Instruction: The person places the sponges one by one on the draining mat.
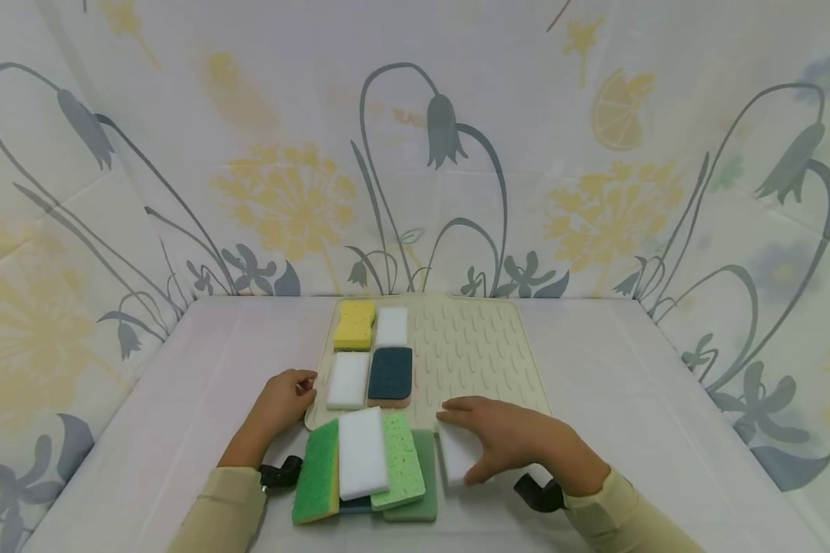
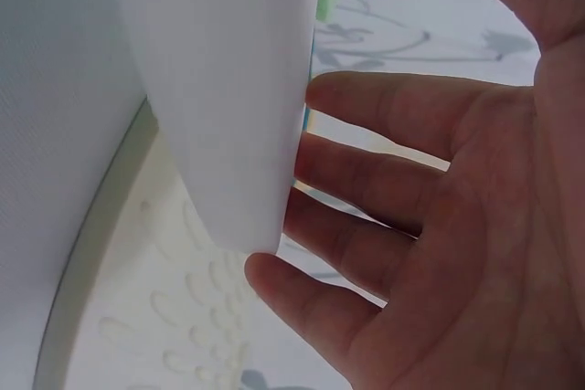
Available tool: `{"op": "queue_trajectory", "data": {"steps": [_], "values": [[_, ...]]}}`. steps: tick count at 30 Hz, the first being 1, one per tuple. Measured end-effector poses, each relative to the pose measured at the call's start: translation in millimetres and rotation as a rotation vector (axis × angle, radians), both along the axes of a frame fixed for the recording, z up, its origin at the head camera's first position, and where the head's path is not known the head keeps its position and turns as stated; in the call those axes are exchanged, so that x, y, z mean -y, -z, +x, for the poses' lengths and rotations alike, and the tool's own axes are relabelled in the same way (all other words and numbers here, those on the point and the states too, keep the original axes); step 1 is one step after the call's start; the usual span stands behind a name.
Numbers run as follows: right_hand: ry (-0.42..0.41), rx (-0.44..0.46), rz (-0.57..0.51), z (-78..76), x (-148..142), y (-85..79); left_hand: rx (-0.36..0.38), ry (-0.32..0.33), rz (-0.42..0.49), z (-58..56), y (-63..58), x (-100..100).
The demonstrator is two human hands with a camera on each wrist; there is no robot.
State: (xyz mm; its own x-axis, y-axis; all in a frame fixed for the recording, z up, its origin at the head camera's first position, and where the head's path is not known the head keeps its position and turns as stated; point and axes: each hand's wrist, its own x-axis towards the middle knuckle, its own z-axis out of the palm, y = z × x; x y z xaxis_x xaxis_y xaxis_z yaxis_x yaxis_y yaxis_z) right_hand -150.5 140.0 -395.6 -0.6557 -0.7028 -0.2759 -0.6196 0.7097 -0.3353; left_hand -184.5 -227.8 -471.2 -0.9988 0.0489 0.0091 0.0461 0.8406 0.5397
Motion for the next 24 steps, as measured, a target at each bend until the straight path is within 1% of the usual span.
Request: {"op": "queue_trajectory", "data": {"steps": [6,14,21,24], "values": [[-0.007,-0.020,0.002,-6.7,2.6,-5.1,0.001,0.000,0.009,-0.1,-0.4,0.0],[-0.007,-0.016,0.002,-13.2,7.1,-11.4,0.019,-0.006,0.019,0.6,2.0,0.1],[-0.007,-0.059,0.022,-23.3,11.2,-13.2,0.018,-0.011,0.025,0.5,-0.3,-0.6],[0.001,-0.061,0.025,-27.7,13.3,-14.8,0.016,-0.013,0.024,-0.1,-0.6,-0.1]]}}
